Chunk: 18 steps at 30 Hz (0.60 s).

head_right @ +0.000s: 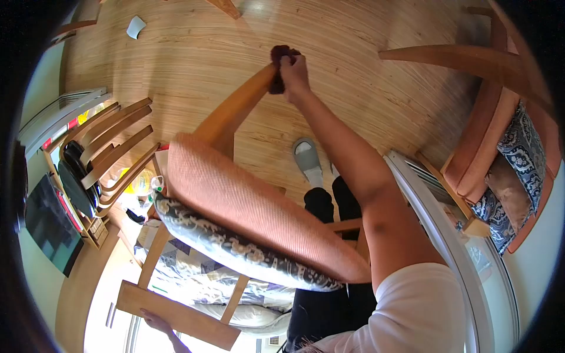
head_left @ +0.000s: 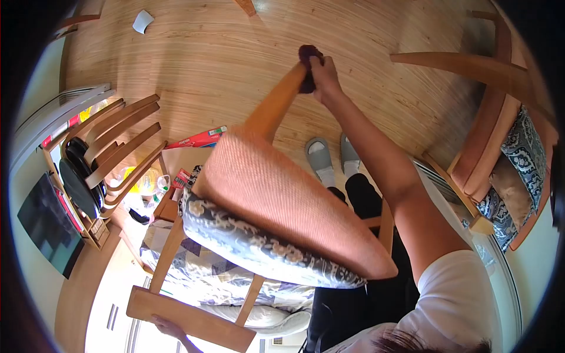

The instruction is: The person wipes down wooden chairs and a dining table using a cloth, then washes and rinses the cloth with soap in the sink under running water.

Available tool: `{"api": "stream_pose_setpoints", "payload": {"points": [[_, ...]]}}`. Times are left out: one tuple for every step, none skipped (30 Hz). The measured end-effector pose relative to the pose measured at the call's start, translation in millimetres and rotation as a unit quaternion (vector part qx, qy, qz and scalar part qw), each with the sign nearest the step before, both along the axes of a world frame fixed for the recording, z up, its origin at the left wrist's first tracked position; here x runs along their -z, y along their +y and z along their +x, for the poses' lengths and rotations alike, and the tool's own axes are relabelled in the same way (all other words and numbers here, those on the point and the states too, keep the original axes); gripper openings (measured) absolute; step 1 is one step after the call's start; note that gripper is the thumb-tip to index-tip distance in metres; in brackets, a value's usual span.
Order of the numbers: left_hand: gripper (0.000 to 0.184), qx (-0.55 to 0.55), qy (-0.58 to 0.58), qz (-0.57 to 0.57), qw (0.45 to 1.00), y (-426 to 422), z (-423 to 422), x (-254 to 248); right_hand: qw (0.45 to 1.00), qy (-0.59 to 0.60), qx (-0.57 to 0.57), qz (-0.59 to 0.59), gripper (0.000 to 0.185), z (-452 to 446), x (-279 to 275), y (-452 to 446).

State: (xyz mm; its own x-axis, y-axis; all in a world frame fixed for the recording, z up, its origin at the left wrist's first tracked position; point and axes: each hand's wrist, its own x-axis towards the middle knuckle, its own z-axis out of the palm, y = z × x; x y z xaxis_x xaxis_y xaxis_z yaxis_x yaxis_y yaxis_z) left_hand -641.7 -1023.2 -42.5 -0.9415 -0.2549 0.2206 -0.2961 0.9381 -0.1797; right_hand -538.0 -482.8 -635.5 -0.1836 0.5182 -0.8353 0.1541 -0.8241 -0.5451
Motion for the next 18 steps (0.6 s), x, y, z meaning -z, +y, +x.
{"api": "stream_pose_setpoints", "payload": {"points": [[0.068,-0.035,-0.010,0.017,0.999,-2.0,-0.1,-5.3,0.999,0.043,0.015,0.011,0.032,-4.5,-33.0,-3.5],[0.065,-0.001,-0.011,0.035,0.999,5.4,7.1,-3.4,0.996,0.085,0.031,0.022,0.026,-6.7,-68.2,-4.4],[0.065,-0.002,-0.012,0.039,0.999,10.5,13.5,0.4,0.992,0.124,0.004,0.009,0.026,-5.5,-104.2,-1.1],[0.065,-0.013,-0.015,0.033,0.999,16.0,19.6,-0.7,0.986,0.162,-0.029,-0.021,0.024,-2.6,-136.8,0.4],[0.065,-0.025,-0.017,0.027,0.999,20.6,24.3,-2.3,0.977,0.200,-0.062,-0.051,0.022,-1.2,-164.1,3.7],[0.064,-0.016,-0.003,0.053,0.998,22.7,31.5,-1.2,0.977,0.199,-0.067,-0.048,0.022,2.9,-183.6,13.6],[0.064,-0.019,-0.005,0.053,0.998,27.7,35.2,-6.8,0.943,0.273,-0.172,-0.083,0.024,12.0,-202.3,20.0],[0.063,-0.022,-0.021,0.077,0.997,30.9,39.8,-10.1,0.891,0.343,-0.276,-0.114,0.026,20.5,-223.5,28.2],[0.062,-0.028,-0.034,0.102,0.994,36.6,48.6,-9.8,0.888,0.344,-0.285,-0.113,0.026,28.2,-241.5,37.6],[0.062,0.009,-0.035,0.101,0.994,54.8,56.9,-11.8,0.905,0.297,-0.300,-0.059,0.029,37.2,-257.8,44.1],[0.061,0.046,-0.030,0.103,0.993,72.9,62.5,-11.1,0.915,0.255,-0.314,0.000,0.033,43.7,-269.1,51.7],[0.061,0.073,-0.034,0.086,0.993,65.6,59.5,-14.0,0.907,0.242,-0.343,0.030,0.036,47.8,-277.5,54.5],[0.061,0.099,-0.042,0.064,0.992,56.9,57.9,-20.6,0.899,0.228,-0.371,0.056,0.040,56.7,-279.7,54.7],[0.062,0.077,-0.055,0.088,0.992,61.3,59.7,-26.2,0.913,0.261,-0.313,0.010,0.043,69.2,-261.8,48.6],[0.063,0.055,-0.065,0.114,0.990,70.2,60.0,-27.7,0.922,0.292,-0.254,-0.035,0.046,79.0,-244.7,46.8],[0.063,0.049,-0.057,0.114,0.991,73.6,59.4,-28.5,0.931,0.259,-0.253,-0.051,0.049,88.4,-247.3,51.5],[0.063,0.033,-0.059,0.121,0.990,76.0,59.9,-30.9,0.939,0.222,-0.251,-0.070,0.054,100.1,-251.1,53.9],[0.063,0.017,-0.060,0.128,0.990,77.6,59.8,-32.3,0.937,0.225,-0.258,-0.071,0.054,111.5,-258.1,54.8]]}}
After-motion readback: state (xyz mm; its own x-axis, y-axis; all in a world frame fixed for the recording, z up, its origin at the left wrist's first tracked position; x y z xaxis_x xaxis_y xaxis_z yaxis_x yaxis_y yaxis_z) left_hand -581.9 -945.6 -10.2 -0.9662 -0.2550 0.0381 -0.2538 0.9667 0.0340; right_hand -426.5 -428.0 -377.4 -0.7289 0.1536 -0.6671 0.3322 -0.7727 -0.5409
